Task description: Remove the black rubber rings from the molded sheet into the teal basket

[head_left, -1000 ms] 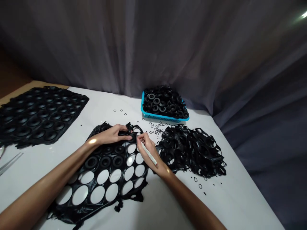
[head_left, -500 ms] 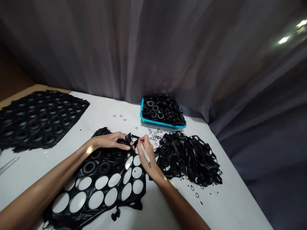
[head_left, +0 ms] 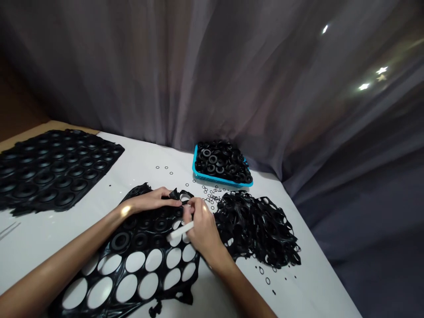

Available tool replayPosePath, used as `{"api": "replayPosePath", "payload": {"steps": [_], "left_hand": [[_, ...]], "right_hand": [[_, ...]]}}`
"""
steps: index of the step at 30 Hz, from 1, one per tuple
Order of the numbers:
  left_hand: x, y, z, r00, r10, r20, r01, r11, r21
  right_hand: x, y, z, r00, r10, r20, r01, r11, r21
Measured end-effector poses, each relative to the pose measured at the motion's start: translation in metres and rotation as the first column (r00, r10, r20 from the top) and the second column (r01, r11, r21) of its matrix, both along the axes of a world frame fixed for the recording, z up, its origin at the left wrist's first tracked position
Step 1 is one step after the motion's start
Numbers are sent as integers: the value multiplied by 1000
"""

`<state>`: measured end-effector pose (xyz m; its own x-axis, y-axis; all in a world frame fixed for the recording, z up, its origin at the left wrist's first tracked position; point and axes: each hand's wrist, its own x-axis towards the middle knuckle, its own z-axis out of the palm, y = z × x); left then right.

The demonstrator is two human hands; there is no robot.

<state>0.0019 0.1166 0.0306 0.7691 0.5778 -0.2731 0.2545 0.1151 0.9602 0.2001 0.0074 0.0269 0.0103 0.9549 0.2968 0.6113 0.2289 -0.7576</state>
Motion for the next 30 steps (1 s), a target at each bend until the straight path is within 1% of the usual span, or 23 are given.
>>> {"api": "replayPosePath", "payload": {"steps": [2,3,4,6,8,10,12,14,15,18,19,20,21,22,24,26,27,30], "left_hand": [[1,0,-1,1000,22,7,-22,999,25],[2,0,-2,999,35,5,-36,999,39],[3,0,-4,999,51,-2,-51,997,56],[5,0,-9,997,81,-17,-79,991,112],[8,0,-15,994,111,-8,-108,974,201],[10,0,-21,991,132,10,-129,945,299],[11,1,-26,988,152,9,-144,912,383],[12,2,-29,986,167,-3,-147,879,453],[11,3,-30,986,169,-7,-145,864,481],[10,4,-33,984,176,-24,-135,832,538],[10,4,-34,983,183,-29,-137,824,550],[10,4,-34,981,189,-33,-140,820,555],[10,5,-34,982,185,-32,-137,823,552],[10,5,-34,985,168,-27,-127,833,539],[10,4,-32,994,105,-12,-86,863,498],[9,4,-30,998,60,-12,-47,882,469],[9,4,-29,998,55,-19,-40,882,469],[7,3,-29,995,74,-61,-36,874,485]], "right_hand": [[-6,0,-7,984,-9,176,7,1000,13],[-7,2,-11,963,-10,269,5,1000,20],[-8,4,-15,937,-2,349,-8,1000,27],[-6,10,-19,888,42,457,-68,997,40],[-4,14,-22,852,93,515,-147,987,64],[-4,16,-24,840,122,529,-206,973,103],[-4,16,-25,835,121,536,-247,954,169],[-4,13,-26,825,62,562,-260,924,279],[-4,11,-26,816,12,578,-261,900,350],[-3,5,-27,805,-169,569,-233,791,565],[-3,3,-27,812,-210,544,-211,763,610],[-3,1,-27,822,-237,517,-185,749,637],[-3,0,-27,834,-247,493,-158,750,643],[-3,-1,-28,846,-244,475,-132,767,628],[-3,0,-29,859,-214,465,-91,830,550],[-1,2,-31,853,-194,485,-65,882,466],[0,4,-31,839,-201,505,-53,894,444],[2,8,-30,781,-227,582,-61,899,433]]}}
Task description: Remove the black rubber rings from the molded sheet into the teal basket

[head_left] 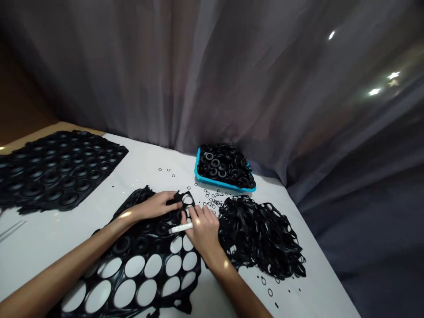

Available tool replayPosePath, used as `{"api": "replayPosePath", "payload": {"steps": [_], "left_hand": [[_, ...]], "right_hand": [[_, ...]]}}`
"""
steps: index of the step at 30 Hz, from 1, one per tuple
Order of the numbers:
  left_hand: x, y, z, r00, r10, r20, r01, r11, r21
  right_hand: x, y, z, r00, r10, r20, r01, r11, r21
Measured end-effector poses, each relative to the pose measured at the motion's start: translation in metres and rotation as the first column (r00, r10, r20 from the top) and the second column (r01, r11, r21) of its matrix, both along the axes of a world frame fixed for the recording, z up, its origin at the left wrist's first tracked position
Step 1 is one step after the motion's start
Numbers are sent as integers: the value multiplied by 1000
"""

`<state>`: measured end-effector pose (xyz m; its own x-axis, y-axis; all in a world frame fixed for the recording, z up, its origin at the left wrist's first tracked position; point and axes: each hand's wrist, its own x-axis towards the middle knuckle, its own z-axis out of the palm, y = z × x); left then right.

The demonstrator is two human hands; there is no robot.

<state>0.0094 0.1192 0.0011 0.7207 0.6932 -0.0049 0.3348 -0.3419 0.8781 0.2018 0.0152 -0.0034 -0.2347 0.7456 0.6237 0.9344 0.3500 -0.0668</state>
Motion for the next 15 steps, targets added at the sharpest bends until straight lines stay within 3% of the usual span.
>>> {"api": "replayPosePath", "payload": {"steps": [6,11,15], "left_hand": [[-1,-3,2,995,1,-101,-1,1000,4],[1,-5,4,972,88,-216,-66,992,106],[2,-4,3,971,123,-206,-88,981,173]], "right_hand": [[-6,0,1,996,76,-35,-81,983,-163],[-5,3,2,979,190,74,-168,957,-235],[2,6,8,929,310,200,-283,947,-155]]}}
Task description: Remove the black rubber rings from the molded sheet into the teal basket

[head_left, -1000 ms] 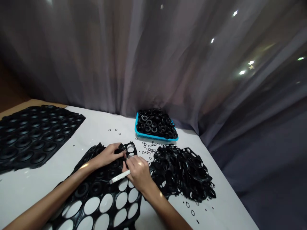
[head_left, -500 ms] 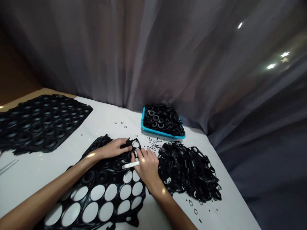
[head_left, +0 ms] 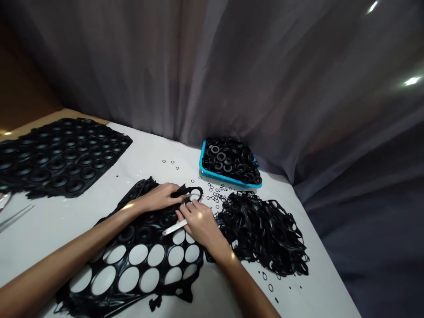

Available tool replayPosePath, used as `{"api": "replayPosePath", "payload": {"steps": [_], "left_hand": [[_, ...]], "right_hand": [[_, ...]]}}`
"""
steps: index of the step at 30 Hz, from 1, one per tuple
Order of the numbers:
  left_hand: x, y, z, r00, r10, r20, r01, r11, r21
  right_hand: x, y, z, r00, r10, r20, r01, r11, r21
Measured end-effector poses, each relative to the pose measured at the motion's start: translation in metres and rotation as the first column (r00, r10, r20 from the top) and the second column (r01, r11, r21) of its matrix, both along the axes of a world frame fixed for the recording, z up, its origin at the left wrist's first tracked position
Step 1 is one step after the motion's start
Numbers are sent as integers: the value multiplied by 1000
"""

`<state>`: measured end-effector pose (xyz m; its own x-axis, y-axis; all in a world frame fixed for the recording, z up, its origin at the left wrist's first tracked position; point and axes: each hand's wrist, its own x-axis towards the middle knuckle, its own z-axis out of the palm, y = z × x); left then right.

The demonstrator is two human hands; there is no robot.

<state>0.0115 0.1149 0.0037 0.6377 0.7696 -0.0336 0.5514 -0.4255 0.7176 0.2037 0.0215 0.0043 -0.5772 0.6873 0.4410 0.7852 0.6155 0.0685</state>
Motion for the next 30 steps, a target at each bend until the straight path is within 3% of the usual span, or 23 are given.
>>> {"api": "replayPosePath", "payload": {"steps": [5,10,12,15,18,21,24,25,30], "left_hand": [[-1,3,-4,1000,0,22,1,999,-52],[-3,6,-8,1000,-18,0,18,1000,-22],[-3,7,-9,1000,-12,0,12,1000,-5],[-4,8,-9,1000,-27,5,27,1000,-2],[-3,8,-8,999,-39,8,39,999,12],[-2,6,-6,999,-49,19,48,998,32],[-2,4,-7,998,-34,49,33,999,21],[-2,4,-9,998,-18,55,17,1000,17],[-3,5,-19,998,30,60,-32,999,39]], "right_hand": [[15,-5,3,996,81,-40,-61,931,361],[27,-17,5,957,269,-110,-188,861,472],[31,-22,7,928,277,-248,-132,869,477],[40,-23,12,886,47,-461,130,930,344],[63,-13,22,849,-262,-459,374,912,172],[103,12,40,746,-544,-384,588,809,-4],[149,44,61,570,-776,-269,740,628,-241],[163,55,68,542,-800,-258,757,598,-262],[206,99,92,505,-819,-271,775,569,-276]]}}
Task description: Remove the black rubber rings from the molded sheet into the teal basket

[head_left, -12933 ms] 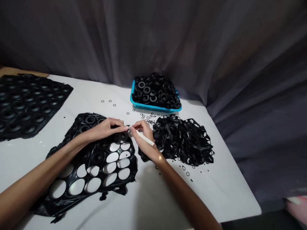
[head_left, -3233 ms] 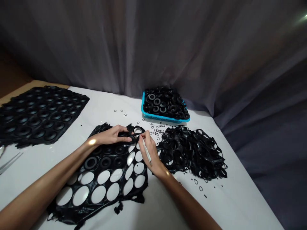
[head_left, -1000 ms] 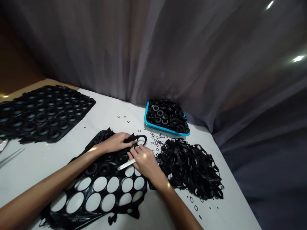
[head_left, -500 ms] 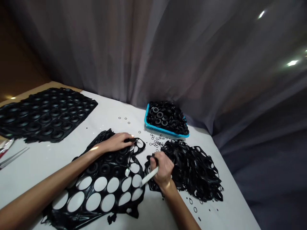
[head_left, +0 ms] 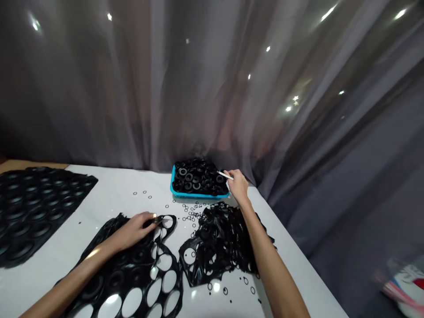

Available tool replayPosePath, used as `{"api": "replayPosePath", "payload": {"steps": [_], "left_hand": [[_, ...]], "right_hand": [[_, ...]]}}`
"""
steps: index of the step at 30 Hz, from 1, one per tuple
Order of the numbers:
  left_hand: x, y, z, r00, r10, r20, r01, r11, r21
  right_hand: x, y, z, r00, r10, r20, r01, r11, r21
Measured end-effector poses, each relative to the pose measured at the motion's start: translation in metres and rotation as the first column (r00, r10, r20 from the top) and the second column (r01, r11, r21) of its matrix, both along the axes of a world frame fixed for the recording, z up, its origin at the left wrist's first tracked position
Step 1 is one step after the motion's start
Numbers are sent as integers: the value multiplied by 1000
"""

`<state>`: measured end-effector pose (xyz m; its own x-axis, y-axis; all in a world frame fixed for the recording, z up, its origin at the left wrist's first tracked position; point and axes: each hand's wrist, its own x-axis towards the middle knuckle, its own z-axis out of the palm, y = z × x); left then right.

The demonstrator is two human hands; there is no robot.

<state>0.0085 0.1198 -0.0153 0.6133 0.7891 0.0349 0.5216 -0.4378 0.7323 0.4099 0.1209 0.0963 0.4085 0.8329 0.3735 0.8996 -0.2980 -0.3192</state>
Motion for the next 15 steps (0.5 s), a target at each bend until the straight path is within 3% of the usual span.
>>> {"api": "replayPosePath", "payload": {"steps": [3,7,12,15], "left_hand": [[1,0,0,1000,-12,-4,12,1000,11],[3,-1,3,1000,-9,-1,9,1000,17],[3,-1,7,999,-31,-20,31,999,-9],[3,0,1,1000,-28,-8,28,1000,-9]], "right_hand": [[9,22,5,999,-24,-34,24,999,-23],[18,44,-3,992,-41,-123,21,987,-161],[27,59,-14,977,-30,-211,-29,962,-272],[31,67,-15,968,-67,-240,-17,943,-332]]}}
